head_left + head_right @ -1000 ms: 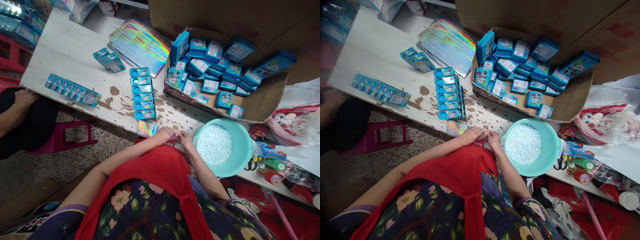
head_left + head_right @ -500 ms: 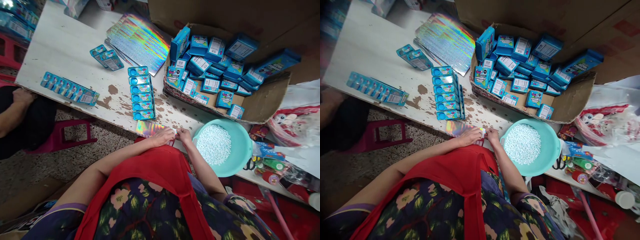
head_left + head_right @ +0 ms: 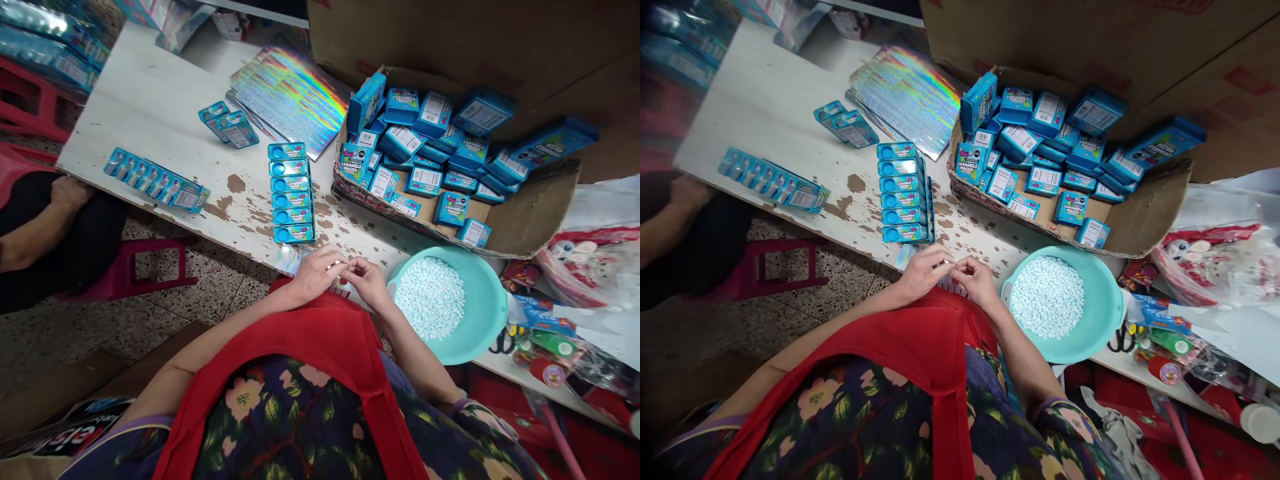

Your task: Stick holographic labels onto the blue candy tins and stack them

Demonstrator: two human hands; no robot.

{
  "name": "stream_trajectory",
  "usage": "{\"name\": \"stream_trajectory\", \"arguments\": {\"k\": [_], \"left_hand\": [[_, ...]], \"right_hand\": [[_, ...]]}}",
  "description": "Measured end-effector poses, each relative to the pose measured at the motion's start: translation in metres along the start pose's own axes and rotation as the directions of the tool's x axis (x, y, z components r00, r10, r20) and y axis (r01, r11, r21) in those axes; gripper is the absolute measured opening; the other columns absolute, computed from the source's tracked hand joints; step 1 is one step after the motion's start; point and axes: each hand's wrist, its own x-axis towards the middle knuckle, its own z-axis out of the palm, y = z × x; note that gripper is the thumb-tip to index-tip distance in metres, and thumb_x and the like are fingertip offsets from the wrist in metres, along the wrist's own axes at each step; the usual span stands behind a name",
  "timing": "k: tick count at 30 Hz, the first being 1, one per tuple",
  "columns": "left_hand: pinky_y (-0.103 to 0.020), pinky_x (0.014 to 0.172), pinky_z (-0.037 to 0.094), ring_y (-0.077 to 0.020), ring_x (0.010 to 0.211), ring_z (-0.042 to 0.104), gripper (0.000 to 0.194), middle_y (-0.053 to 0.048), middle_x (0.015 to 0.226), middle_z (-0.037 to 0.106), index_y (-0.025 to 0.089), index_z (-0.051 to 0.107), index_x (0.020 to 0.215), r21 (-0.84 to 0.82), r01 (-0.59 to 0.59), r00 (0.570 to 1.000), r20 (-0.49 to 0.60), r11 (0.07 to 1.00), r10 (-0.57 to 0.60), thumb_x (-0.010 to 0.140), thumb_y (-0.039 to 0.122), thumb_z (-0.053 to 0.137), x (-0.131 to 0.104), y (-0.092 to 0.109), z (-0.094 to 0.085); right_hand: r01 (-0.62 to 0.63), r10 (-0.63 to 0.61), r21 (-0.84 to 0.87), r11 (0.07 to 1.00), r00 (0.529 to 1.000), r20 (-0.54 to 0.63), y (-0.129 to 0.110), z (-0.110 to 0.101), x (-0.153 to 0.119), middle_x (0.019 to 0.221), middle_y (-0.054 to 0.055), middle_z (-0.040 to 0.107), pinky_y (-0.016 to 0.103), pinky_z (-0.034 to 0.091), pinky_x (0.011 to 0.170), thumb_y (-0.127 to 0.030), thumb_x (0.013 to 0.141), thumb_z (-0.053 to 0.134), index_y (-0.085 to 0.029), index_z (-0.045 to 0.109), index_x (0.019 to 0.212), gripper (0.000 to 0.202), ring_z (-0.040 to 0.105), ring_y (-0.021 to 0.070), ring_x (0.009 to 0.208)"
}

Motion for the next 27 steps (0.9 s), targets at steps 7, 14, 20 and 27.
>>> {"name": "stream_trajectory", "arguments": {"k": [7,14,20,27], "left_hand": [[-0.026,0.072,0.050,-0.0128,0.082,0.061,0.041,-0.007,0.110,0.063,0.020,0.050,0.117,-0.240,0.135,0.953,-0.232,0.961,-0.192,0.081,0.033,0.065,-0.017,0.010,-0.004],[-0.022,0.056,0.044,-0.0101,0.057,0.054,0.020,0.004,0.064,0.054,0.018,0.052,0.076,-0.346,0.365,0.901,-0.104,0.864,-0.422,0.081,0.035,0.060,-0.019,0.013,-0.015],[-0.022,0.062,0.039,-0.0100,0.067,0.051,0.013,0.003,0.072,0.058,0.018,0.056,0.077,-0.118,0.340,0.934,-0.075,0.933,-0.349,0.082,0.030,0.056,-0.026,0.021,-0.063],[-0.022,0.060,0.035,-0.0105,0.067,0.050,0.011,0.003,0.070,0.056,0.018,0.056,0.077,0.042,0.336,0.941,0.023,0.941,-0.337,0.083,0.027,0.053,-0.034,0.018,-0.099]], "right_hand": [[0.098,-0.071,0.209,0.973,0.989,-0.132,-0.025,0.020,0.004,0.069,-0.004,0.061,0.024,0.047,0.062,-0.037,0.069,0.079,-0.021,0.062,0.073,0.023,0.056,0.0105,0.061],[0.217,-0.173,0.140,0.966,0.946,-0.275,-0.022,0.046,0.015,0.081,0.000,0.066,0.029,0.049,0.078,-0.039,0.075,0.074,-0.021,0.066,0.074,0.020,0.060,0.0140,0.081],[0.132,-0.122,0.049,0.990,0.978,-0.169,-0.033,0.035,0.025,0.112,0.009,0.066,0.029,0.055,0.066,-0.054,0.078,0.066,-0.021,0.071,0.100,0.040,0.064,0.0186,0.090],[0.014,-0.019,0.042,0.999,0.995,0.102,-0.059,0.044,0.038,0.079,0.001,0.067,0.023,0.049,0.048,-0.048,0.060,0.082,-0.021,0.069,0.090,0.043,0.057,0.0111,0.059]]}}
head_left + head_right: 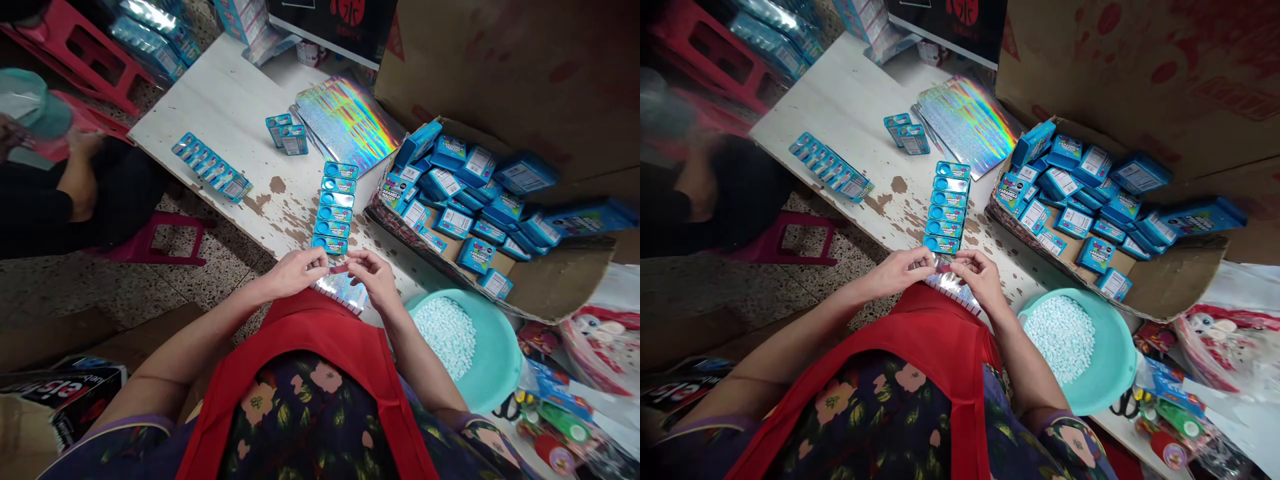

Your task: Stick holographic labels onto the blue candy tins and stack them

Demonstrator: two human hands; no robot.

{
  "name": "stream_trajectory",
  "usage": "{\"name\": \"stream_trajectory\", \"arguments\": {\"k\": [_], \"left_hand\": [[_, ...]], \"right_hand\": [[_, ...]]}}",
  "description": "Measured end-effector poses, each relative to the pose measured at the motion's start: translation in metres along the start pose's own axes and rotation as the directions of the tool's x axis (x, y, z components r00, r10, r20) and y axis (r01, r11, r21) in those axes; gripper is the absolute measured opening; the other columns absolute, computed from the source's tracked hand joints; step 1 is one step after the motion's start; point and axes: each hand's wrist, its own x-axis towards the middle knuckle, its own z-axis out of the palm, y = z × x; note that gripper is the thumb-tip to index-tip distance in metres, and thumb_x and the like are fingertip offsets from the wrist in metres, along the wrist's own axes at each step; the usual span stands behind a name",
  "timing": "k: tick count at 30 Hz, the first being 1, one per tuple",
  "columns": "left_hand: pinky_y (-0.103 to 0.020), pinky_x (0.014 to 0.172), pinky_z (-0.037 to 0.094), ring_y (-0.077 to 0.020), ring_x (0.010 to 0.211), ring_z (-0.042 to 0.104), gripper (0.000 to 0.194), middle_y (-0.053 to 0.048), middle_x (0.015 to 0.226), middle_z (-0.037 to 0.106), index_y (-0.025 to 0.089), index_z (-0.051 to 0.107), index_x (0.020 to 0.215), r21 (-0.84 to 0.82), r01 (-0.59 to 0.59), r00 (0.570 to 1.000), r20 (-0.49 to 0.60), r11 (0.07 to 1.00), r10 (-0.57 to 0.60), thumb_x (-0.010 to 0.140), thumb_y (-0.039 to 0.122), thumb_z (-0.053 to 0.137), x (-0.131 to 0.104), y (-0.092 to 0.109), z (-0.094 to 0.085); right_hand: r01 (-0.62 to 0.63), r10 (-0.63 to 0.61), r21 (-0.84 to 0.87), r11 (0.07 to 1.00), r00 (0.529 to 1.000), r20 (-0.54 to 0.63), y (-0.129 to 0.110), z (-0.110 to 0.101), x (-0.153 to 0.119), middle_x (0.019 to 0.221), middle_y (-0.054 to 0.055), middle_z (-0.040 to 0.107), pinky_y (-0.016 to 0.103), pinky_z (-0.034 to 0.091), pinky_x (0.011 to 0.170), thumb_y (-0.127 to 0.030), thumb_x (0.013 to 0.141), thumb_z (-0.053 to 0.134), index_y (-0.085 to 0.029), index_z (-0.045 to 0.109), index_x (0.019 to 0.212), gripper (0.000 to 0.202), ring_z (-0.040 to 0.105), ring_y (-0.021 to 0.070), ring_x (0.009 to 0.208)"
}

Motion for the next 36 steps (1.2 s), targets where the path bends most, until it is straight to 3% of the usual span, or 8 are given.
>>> {"name": "stream_trajectory", "arguments": {"k": [3,10,17,23,26,30,33,36], "left_hand": [[-0.022,0.060,0.035,-0.0107,0.067,0.050,0.013,0.003,0.070,0.055,0.019,0.056,0.078,0.023,0.007,1.000,0.028,1.000,-0.007,0.084,0.029,0.053,0.000,-0.007,-0.009],[-0.022,0.059,0.035,-0.0104,0.067,0.048,0.010,0.003,0.074,0.052,0.020,0.055,0.089,-0.057,-0.018,1.000,-0.011,0.998,0.017,0.083,0.028,0.052,0.013,-0.026,-0.036],[-0.021,0.057,0.031,-0.0097,0.063,0.043,0.013,0.004,0.069,0.047,0.019,0.051,0.090,-0.162,-0.051,0.998,0.022,0.985,0.056,0.079,0.025,0.055,0.039,-0.046,-0.045],[-0.022,0.062,0.037,-0.0111,0.069,0.048,0.021,0.004,0.076,0.050,0.019,0.044,0.089,-0.363,-0.083,0.996,-0.016,0.928,0.082,0.079,0.033,0.057,0.054,-0.067,-0.022],[-0.023,0.067,0.039,-0.0123,0.073,0.050,0.017,0.002,0.078,0.053,0.019,0.046,0.086,-0.229,-0.024,0.988,-0.155,0.973,-0.012,0.080,0.032,0.055,0.051,-0.075,-0.005],[-0.023,0.068,0.042,-0.0124,0.075,0.054,0.016,0.001,0.081,0.055,0.021,0.047,0.093,-0.199,0.034,0.889,-0.443,0.979,-0.120,0.087,0.036,0.049,0.042,-0.080,0.017],[-0.023,0.061,0.041,-0.0120,0.064,0.051,0.024,0.002,0.071,0.052,0.021,0.045,0.094,-0.277,0.048,0.895,-0.415,0.960,-0.165,0.094,0.045,0.039,0.040,-0.089,0.030],[-0.026,0.063,0.040,-0.0129,0.065,0.050,0.024,0.001,0.072,0.052,0.020,0.044,0.086,-0.166,0.165,0.896,-0.386,0.972,-0.218,0.093,0.043,0.043,0.035,-0.110,0.040]], "right_hand": [[0.007,-0.007,-0.090,0.996,1.000,-0.001,-0.004,0.012,0.006,0.058,-0.003,0.058,0.022,0.044,0.046,-0.047,0.064,0.080,-0.018,0.066,0.070,0.032,0.049,0.0088,0.050],[0.154,-0.208,-0.313,0.937,0.967,-0.147,-0.007,0.037,0.016,0.071,0.001,0.068,0.025,0.046,0.059,-0.040,0.075,0.070,-0.018,0.069,0.077,0.022,0.057,0.0118,0.060],[0.110,-0.261,-0.585,0.803,0.948,-0.180,-0.008,0.050,0.031,0.065,-0.001,0.069,0.026,0.044,0.060,-0.036,0.076,0.063,-0.020,0.067,0.071,0.017,0.059,0.0139,0.056],[0.092,-0.340,-0.677,0.730,0.909,-0.242,-0.004,0.037,0.038,0.060,-0.006,0.055,0.025,0.039,0.061,-0.035,0.070,0.068,-0.021,0.056,0.071,0.019,0.050,0.0119,0.057],[0.098,-0.296,-0.524,0.846,0.903,-0.310,0.003,0.027,0.041,0.069,-0.007,0.050,0.024,0.037,0.055,-0.045,0.066,0.073,-0.021,0.052,0.084,0.036,0.044,0.0097,0.056],[0.049,-0.204,-0.447,0.893,0.930,-0.306,0.010,0.029,0.048,0.073,-0.006,0.051,0.023,0.036,0.051,-0.050,0.061,0.078,-0.022,0.050,0.087,0.047,0.047,0.0094,0.055],[0.056,-0.164,-0.390,0.919,0.954,-0.250,0.011,0.030,0.050,0.062,-0.008,0.047,0.024,0.038,0.050,-0.051,0.062,0.077,-0.023,0.047,0.078,0.044,0.047,0.0099,0.052],[0.072,-0.120,-0.221,0.973,0.970,-0.213,0.021,0.009,0.044,0.073,-0.005,0.055,0.026,0.045,0.054,-0.054,0.070,0.070,-0.023,0.049,0.088,0.042,0.053,0.0111,0.055]]}}
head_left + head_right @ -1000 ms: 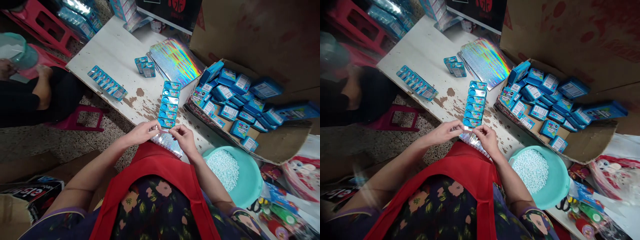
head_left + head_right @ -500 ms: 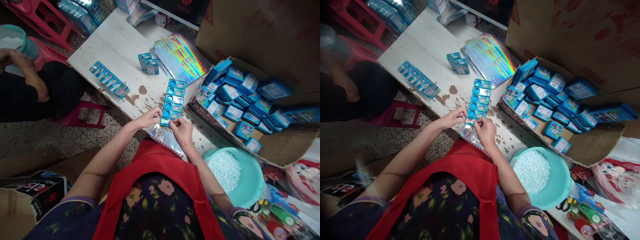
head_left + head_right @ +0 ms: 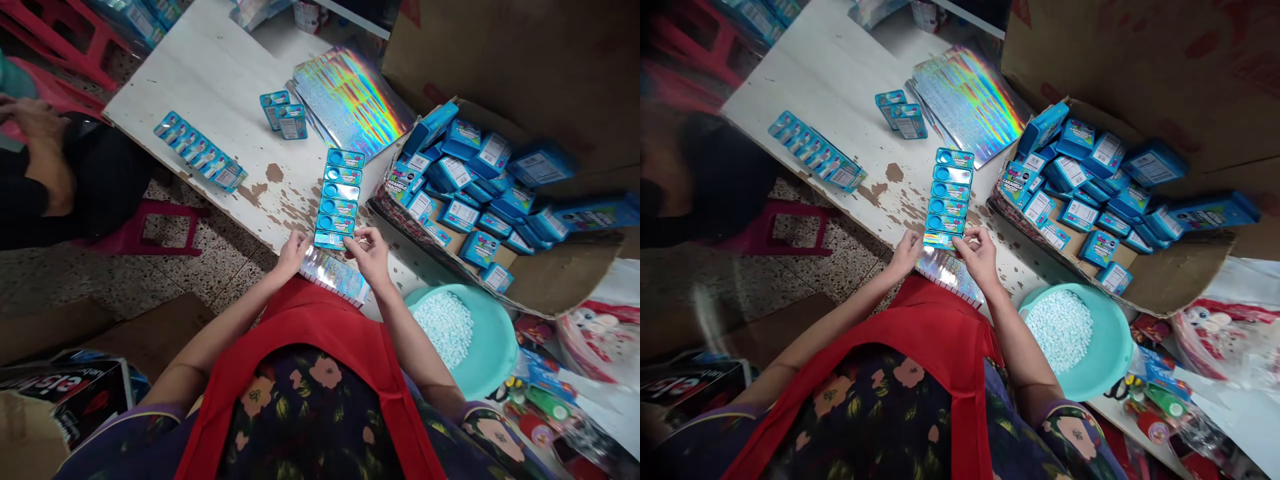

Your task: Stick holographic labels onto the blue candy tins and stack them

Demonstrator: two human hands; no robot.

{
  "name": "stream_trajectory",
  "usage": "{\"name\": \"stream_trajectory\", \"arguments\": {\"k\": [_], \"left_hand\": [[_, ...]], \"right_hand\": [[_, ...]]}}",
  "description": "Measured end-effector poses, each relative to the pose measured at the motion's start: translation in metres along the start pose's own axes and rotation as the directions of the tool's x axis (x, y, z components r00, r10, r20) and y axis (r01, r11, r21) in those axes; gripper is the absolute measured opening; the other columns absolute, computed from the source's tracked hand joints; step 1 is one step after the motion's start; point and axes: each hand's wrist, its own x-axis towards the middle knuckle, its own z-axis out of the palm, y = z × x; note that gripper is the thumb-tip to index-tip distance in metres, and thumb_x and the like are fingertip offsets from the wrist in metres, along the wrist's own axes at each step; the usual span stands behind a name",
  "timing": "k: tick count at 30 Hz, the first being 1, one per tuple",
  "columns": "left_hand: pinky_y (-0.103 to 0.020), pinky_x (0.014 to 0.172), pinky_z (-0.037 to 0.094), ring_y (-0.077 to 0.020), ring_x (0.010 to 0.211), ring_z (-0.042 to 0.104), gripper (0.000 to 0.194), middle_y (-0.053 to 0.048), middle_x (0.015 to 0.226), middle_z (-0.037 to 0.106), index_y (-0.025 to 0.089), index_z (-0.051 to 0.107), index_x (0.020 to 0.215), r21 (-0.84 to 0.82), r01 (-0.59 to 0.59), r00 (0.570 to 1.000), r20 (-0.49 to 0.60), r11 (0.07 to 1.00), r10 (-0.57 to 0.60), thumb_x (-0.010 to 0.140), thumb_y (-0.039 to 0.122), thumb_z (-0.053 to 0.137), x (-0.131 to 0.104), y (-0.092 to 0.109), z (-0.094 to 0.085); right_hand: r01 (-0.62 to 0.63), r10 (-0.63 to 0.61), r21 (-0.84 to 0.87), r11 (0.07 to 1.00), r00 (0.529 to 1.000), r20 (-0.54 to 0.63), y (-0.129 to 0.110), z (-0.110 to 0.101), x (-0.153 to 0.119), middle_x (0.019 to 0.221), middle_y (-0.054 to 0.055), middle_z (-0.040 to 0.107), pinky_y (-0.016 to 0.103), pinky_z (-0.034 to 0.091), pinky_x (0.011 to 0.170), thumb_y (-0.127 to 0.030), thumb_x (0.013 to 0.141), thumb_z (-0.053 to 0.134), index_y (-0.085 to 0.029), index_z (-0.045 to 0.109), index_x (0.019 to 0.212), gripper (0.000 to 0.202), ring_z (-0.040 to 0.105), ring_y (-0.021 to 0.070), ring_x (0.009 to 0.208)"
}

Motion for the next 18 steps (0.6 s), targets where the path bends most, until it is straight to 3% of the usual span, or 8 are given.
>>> {"name": "stream_trajectory", "arguments": {"k": [2,4,6,8,10,11,15,18], "left_hand": [[-0.027,0.065,0.039,-0.0135,0.067,0.049,0.022,0.000,0.073,0.053,0.019,0.047,0.083,0.161,-0.004,0.999,0.047,0.987,-0.004,0.092,0.039,0.045,-0.007,-0.016,0.005],[-0.027,0.068,0.039,-0.0143,0.069,0.050,0.020,0.000,0.073,0.054,0.019,0.051,0.080,0.242,-0.097,0.976,0.212,0.965,0.045,0.092,0.034,0.046,-0.015,-0.025,0.017],[-0.028,0.076,0.041,-0.0164,0.080,0.054,0.015,-0.001,0.080,0.060,0.018,0.057,0.080,0.222,-0.255,0.901,0.409,0.941,0.148,0.089,0.029,0.052,-0.018,-0.025,0.037],[-0.031,0.089,0.040,-0.0207,0.100,0.054,0.012,-0.005,0.100,0.063,0.018,0.062,0.093,0.205,-0.456,0.785,0.551,0.866,0.283,0.088,0.027,0.056,-0.014,-0.017,0.063],[-0.036,0.097,0.035,-0.0252,0.116,0.048,0.025,-0.010,0.118,0.059,0.017,0.060,0.110,0.258,-0.616,0.696,0.621,0.745,0.360,0.087,0.027,0.058,-0.002,-0.007,0.089],[-0.037,0.098,0.033,-0.0267,0.118,0.046,0.028,-0.012,0.121,0.059,0.017,0.060,0.113,0.294,-0.658,0.673,0.643,0.693,0.366,0.087,0.028,0.058,0.005,-0.003,0.100],[-0.035,0.089,0.033,-0.0245,0.104,0.055,0.021,-0.009,0.102,0.066,0.017,0.067,0.097,0.351,-0.625,0.678,0.687,0.697,0.262,0.091,0.031,0.052,0.026,0.005,0.125],[-0.032,0.078,0.033,-0.0222,0.090,0.058,0.027,-0.008,0.091,0.069,0.017,0.068,0.084,0.360,-0.552,0.715,0.668,0.752,0.205,0.091,0.031,0.046,0.030,0.007,0.127]], "right_hand": [[-0.036,0.035,-0.017,0.999,0.995,-0.091,0.024,-0.022,-0.005,0.087,0.000,0.060,0.028,0.049,0.061,-0.058,0.077,0.060,-0.022,0.051,0.096,0.041,0.058,0.0132,0.067],[-0.129,0.083,-0.213,0.969,0.974,-0.212,0.057,-0.044,-0.012,0.096,0.005,0.060,0.030,0.050,0.069,-0.057,0.077,0.058,-0.020,0.056,0.095,0.041,0.058,0.0152,0.077],[-0.264,0.170,-0.400,0.877,0.952,-0.255,0.092,-0.058,-0.018,0.097,0.008,0.059,0.032,0.049,0.073,-0.047,0.067,0.069,-0.018,0.059,0.089,0.038,0.058,0.0159,0.078],[-0.348,0.273,-0.448,0.824,0.935,-0.225,0.120,-0.064,-0.024,0.093,0.007,0.060,0.032,0.049,0.072,-0.034,0.057,0.075,-0.017,0.060,0.086,0.036,0.058,0.0159,0.075],[-0.368,0.326,-0.423,0.828,0.930,-0.171,0.135,-0.064,-0.028,0.087,0.004,0.061,0.032,0.049,0.071,-0.026,0.055,0.074,-0.016,0.061,0.087,0.036,0.058,0.0163,0.074],[-0.358,0.325,-0.411,0.839,0.934,-0.150,0.138,-0.064,-0.030,0.085,0.003,0.062,0.032,0.050,0.071,-0.026,0.056,0.073,-0.016,0.061,0.089,0.037,0.059,0.0169,0.074],[-0.188,0.152,-0.453,0.871,0.982,-0.116,0.132,-0.063,-0.039,0.091,0.006,0.065,0.035,0.051,0.077,-0.029,0.069,0.064,-0.015,0.064,0.097,0.031,0.060,0.0197,0.084],[-0.029,-0.032,-0.646,0.763,0.996,-0.082,0.127,-0.059,-0.052,0.110,0.013,0.063,0.041,0.048,0.090,-0.028,0.082,0.056,-0.017,0.067,0.106,0.029,0.059,0.0243,0.102]]}}
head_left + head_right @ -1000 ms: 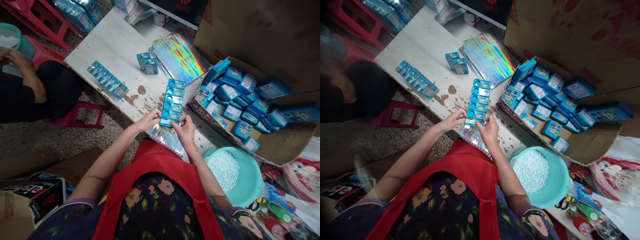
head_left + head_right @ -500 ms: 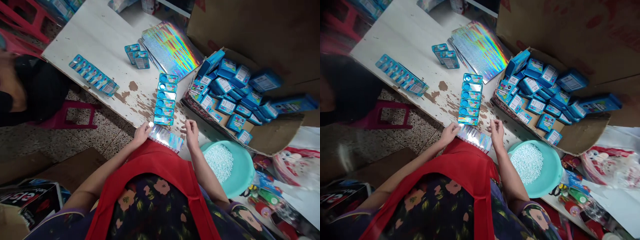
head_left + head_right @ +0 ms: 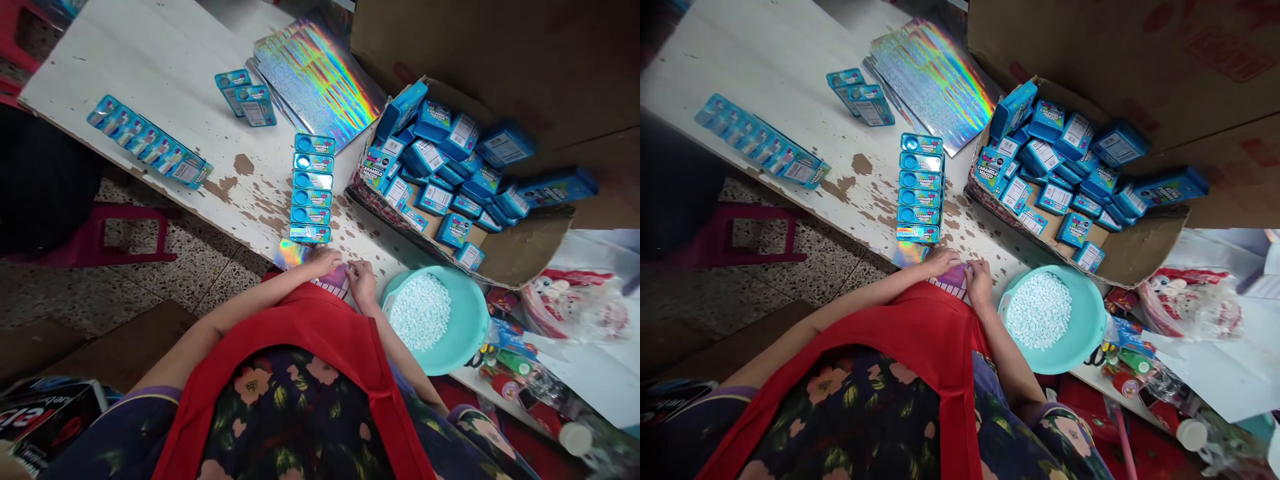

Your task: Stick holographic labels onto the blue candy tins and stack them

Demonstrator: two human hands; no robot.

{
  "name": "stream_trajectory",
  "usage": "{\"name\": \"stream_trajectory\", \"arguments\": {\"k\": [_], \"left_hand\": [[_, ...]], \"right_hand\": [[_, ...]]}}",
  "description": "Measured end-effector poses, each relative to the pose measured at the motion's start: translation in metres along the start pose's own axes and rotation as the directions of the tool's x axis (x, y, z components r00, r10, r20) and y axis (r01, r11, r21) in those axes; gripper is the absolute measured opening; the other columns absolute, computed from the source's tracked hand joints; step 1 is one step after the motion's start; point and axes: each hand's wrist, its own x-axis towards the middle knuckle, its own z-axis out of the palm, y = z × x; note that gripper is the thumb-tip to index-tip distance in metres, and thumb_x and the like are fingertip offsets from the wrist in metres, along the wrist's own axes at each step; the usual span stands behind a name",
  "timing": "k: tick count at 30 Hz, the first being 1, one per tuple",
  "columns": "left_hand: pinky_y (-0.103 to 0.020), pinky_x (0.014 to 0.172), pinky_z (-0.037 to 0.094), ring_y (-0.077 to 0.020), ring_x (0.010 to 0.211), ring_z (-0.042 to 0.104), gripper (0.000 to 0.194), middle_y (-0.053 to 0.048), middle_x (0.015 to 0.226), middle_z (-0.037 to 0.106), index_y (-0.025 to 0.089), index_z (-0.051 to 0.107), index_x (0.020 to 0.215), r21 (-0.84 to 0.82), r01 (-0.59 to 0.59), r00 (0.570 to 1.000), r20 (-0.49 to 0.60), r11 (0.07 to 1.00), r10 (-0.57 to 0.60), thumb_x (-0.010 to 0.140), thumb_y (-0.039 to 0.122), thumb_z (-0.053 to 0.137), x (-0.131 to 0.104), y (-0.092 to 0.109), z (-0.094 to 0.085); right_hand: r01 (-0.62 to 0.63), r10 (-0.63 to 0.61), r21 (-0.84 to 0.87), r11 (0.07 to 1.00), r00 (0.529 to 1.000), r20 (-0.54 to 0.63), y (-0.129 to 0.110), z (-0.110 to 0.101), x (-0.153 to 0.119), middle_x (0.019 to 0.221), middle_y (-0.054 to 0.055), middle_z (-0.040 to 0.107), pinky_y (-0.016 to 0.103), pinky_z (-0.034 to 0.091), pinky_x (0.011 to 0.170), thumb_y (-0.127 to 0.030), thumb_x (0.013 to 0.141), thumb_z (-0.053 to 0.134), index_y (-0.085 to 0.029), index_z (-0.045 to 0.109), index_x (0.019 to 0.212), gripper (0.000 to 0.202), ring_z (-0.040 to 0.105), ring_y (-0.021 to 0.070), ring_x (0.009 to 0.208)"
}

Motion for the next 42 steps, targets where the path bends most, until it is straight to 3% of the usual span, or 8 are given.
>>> {"name": "stream_trajectory", "arguments": {"k": [6,10,16,21,26,30,35,42], "left_hand": [[-0.033,0.069,0.030,-0.0215,0.078,0.056,0.031,-0.009,0.083,0.069,0.016,0.066,0.075,-0.055,0.073,0.997,-0.009,0.996,-0.073,0.088,0.031,0.043,0.003,-0.002,0.004],[-0.033,0.072,0.033,-0.0216,0.078,0.056,0.032,-0.009,0.081,0.068,0.015,0.066,0.074,-0.062,0.093,0.995,-0.015,0.994,-0.094,0.089,0.032,0.043,0.007,-0.005,0.008],[-0.034,0.090,0.038,-0.0230,0.099,0.057,0.028,-0.011,0.098,0.067,0.016,0.067,0.088,-0.264,-0.017,0.993,-0.118,0.964,-0.015,0.091,0.030,0.042,-0.011,0.015,-0.008],[-0.026,0.080,0.046,-0.0154,0.089,0.062,0.029,-0.004,0.096,0.068,0.020,0.063,0.100,-0.735,-0.100,0.994,-0.051,0.671,0.093,0.093,0.039,0.042,-0.055,0.052,-0.044],[-0.027,0.066,0.041,-0.0134,0.064,0.054,0.028,0.001,0.064,0.058,0.019,0.060,0.077,-0.570,0.002,0.982,-0.152,0.822,-0.108,0.093,0.034,0.044,-0.103,0.075,-0.095],[-0.026,0.065,0.039,-0.0127,0.069,0.054,0.020,0.001,0.076,0.062,0.021,0.063,0.096,-0.420,0.028,0.912,-0.361,0.907,-0.195,0.092,0.031,0.046,-0.123,0.058,-0.139],[-0.023,0.059,0.034,-0.0105,0.058,0.042,0.019,0.005,0.062,0.045,0.019,0.051,0.102,-0.442,0.030,0.867,-0.436,0.897,-0.244,0.088,0.029,0.046,-0.112,0.008,-0.174],[-0.026,0.066,0.039,-0.0147,0.068,0.050,0.017,0.000,0.074,0.053,0.018,0.043,0.103,-0.464,-0.002,0.828,-0.498,0.886,-0.259,0.094,0.029,0.033,-0.075,-0.022,-0.139]], "right_hand": [[0.197,-0.164,-0.354,0.914,0.979,0.120,-0.002,0.003,-0.023,0.146,0.014,0.044,0.050,0.037,0.105,-0.019,0.090,0.048,-0.021,0.056,0.129,0.040,0.040,0.0306,0.132],[0.265,-0.229,-0.304,0.915,0.962,0.148,0.000,-0.006,-0.029,0.138,0.012,0.052,0.046,0.040,0.102,-0.026,0.090,0.051,-0.021,0.067,0.106,0.023,0.046,0.0287,0.125],[0.112,-0.112,0.079,0.991,0.994,-0.002,-0.032,-0.043,-0.033,0.077,0.004,0.065,0.038,0.046,0.079,-0.040,0.087,0.058,-0.022,0.062,0.075,0.022,0.056,0.0214,0.079],[-0.096,0.128,0.500,0.861,0.991,-0.030,-0.072,-0.080,-0.029,0.069,-0.002,0.061,0.029,0.045,0.065,-0.043,0.074,0.073,-0.020,0.061,0.075,0.026,0.054,0.0146,0.066],[-0.041,0.095,0.560,0.827,0.993,-0.067,-0.113,-0.089,-0.021,0.079,0.001,0.064,0.031,0.048,0.069,-0.037,0.075,0.074,-0.021,0.067,0.078,0.018,0.058,0.0165,0.074],[0.178,-0.086,0.486,0.856,0.975,-0.206,-0.155,-0.071,0.005,0.095,0.005,0.060,0.032,0.050,0.073,-0.037,0.075,0.074,-0.023,0.072,0.077,0.015,0.057,0.0198,0.093],[0.287,-0.176,0.371,0.883,0.937,-0.303,-0.187,-0.036,0.051,0.093,0.004,0.054,0.040,0.043,0.094,-0.037,0.076,0.071,-0.022,0.071,0.073,0.015,0.054,0.0202,0.098],[0.164,-0.001,0.429,0.888,0.934,-0.356,-0.180,-0.010,0.070,0.089,0.000,0.046,0.030,0.043,0.080,-0.037,0.066,0.074,-0.020,0.052,0.078,0.029,0.048,0.0147,0.083]]}}
